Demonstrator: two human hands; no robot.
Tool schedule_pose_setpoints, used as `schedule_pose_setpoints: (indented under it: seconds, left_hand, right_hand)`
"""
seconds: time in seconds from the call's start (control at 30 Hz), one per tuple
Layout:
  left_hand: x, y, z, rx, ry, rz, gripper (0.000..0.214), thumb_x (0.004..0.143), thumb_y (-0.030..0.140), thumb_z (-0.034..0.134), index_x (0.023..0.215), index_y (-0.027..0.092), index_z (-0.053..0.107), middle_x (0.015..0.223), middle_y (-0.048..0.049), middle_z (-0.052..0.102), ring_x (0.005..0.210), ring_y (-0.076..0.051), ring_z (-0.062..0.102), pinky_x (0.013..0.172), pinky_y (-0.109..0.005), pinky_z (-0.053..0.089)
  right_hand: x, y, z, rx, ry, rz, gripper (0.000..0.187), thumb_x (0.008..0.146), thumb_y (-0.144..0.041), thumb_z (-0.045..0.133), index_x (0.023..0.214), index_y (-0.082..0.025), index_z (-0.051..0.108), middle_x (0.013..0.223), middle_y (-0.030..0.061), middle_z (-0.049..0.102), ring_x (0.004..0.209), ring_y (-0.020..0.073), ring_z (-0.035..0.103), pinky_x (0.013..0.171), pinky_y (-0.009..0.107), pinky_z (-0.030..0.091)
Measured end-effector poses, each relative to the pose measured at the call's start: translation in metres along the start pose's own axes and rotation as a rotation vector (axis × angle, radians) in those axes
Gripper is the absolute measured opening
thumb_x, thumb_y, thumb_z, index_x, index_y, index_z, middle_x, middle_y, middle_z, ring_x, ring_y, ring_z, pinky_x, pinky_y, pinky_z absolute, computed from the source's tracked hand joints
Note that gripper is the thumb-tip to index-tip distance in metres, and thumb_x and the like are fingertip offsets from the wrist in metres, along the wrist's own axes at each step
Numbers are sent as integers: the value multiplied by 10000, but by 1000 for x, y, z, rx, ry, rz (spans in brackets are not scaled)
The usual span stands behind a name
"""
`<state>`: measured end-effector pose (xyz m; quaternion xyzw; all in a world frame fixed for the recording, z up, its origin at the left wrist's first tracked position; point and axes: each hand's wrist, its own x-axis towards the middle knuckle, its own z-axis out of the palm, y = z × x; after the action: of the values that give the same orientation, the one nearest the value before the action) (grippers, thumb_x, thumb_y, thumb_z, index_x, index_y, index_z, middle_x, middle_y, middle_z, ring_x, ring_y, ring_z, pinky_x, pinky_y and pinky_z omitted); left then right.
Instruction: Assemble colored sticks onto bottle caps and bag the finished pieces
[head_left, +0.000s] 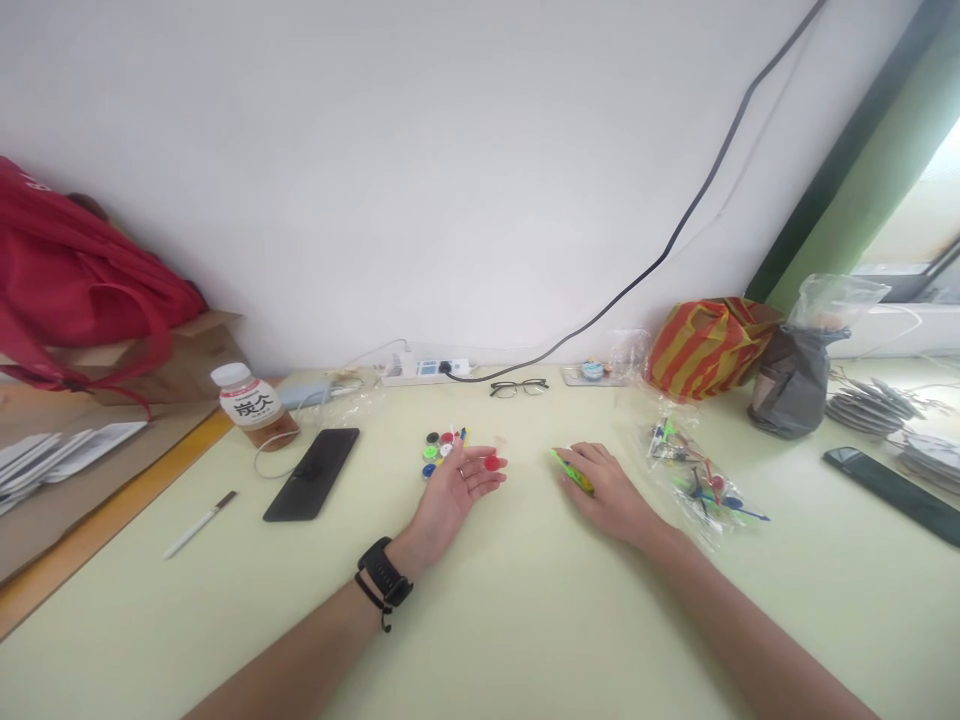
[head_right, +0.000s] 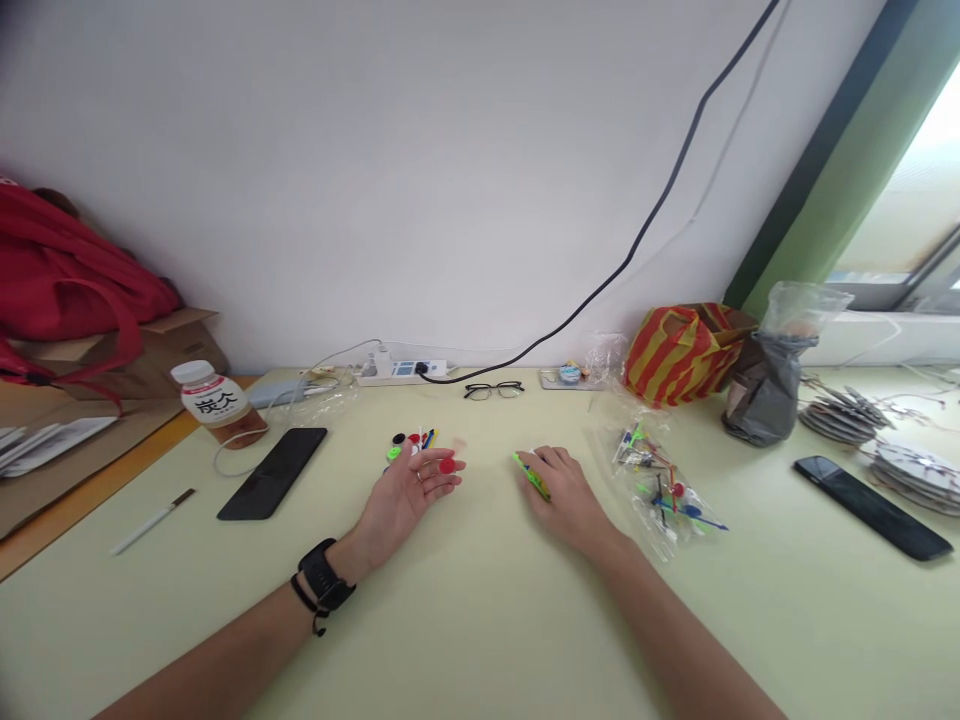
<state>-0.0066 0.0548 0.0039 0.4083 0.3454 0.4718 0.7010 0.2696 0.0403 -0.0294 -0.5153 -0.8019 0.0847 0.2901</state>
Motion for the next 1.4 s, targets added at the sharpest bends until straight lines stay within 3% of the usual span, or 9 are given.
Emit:
schedule_pose_setpoints:
  seconds: [0.1,0.3,0.47,0.67,0.83,0.97,1.17,1.3,1.4]
  left_hand:
    - [2,-9,-2,180,63,67,404,825,455,807,1068,147,709,1139,-133,762,950,-213,733,955,-370,561]
    - [-3,-20,-1,610,45,306,271,903,429,724,989,179,670,1000,-71,759,902,-207,718,855,-359,578]
    - [-5,-19,-3,925,32,436,246,938,407,674,1078,221,752,1122,-88,757,1025,-255,693,933,-406,553]
    - [-10,-17,-3,995,-76,440,330,1016,404,550,1248,230,708,1261,-104,701,1233,-279,604,1113,-463,447]
    - [-21,-10,2,1045,-193,352,488,992,433,602,1453,279,561,1474,-95,579,1376,-283,516,1182,-467,397]
    - [-23,-9,4,1148,-271,432,508,942,416,680,1428,305,589,1517,-84,546,1427,-294,469,1204,-482,386]
    - [-19,-13,2,1245,-305,508,406,964,316,644,1370,310,625,1500,-56,567,1441,-263,448,1205,-469,403]
    - [-21,-11,4,1300,-322,493,442,965,322,643,1403,335,590,1539,-36,529,1449,-256,434,1208,-470,401]
    - [-22,-9,5,1331,-335,482,463,963,336,645,1420,349,571,1557,-30,509,1447,-256,435,1210,-470,398]
  right_hand:
    - [-2,-19,-2,103,-64,-66,476,973,-246,527,1445,-304,546,1277,113,646,1214,305,572,1043,515,486]
    - [-2,-28,-16,215,-75,-52,720,874,-363,725,1532,-326,434,1413,108,579,1319,313,517,1089,506,472]
    - [-1,-17,-17,203,-125,-41,527,842,-449,775,1323,-283,636,1241,108,654,1193,318,568,1015,489,498]
    - [-2,-30,-8,313,-158,-50,410,888,-345,738,1290,-301,667,1164,92,647,1106,289,594,978,459,509]
    - [-3,-46,-6,462,-198,-64,540,893,-317,730,1406,-301,562,1242,90,618,1132,260,604,984,416,520]
    - [-3,-43,-9,434,-124,-72,589,866,-398,763,1399,-269,547,1289,114,608,1187,283,583,1014,441,503]
    - [-2,-26,-15,357,-113,5,402,864,-386,743,1225,-262,616,1144,79,654,1028,255,628,901,414,545]
    - [0,-25,-9,459,-90,99,256,930,-376,654,1154,-259,607,1096,63,657,973,231,638,872,397,558]
    - [0,-34,-5,649,-167,100,249,952,-376,633,1171,-264,590,1141,61,655,1051,232,649,929,394,554]
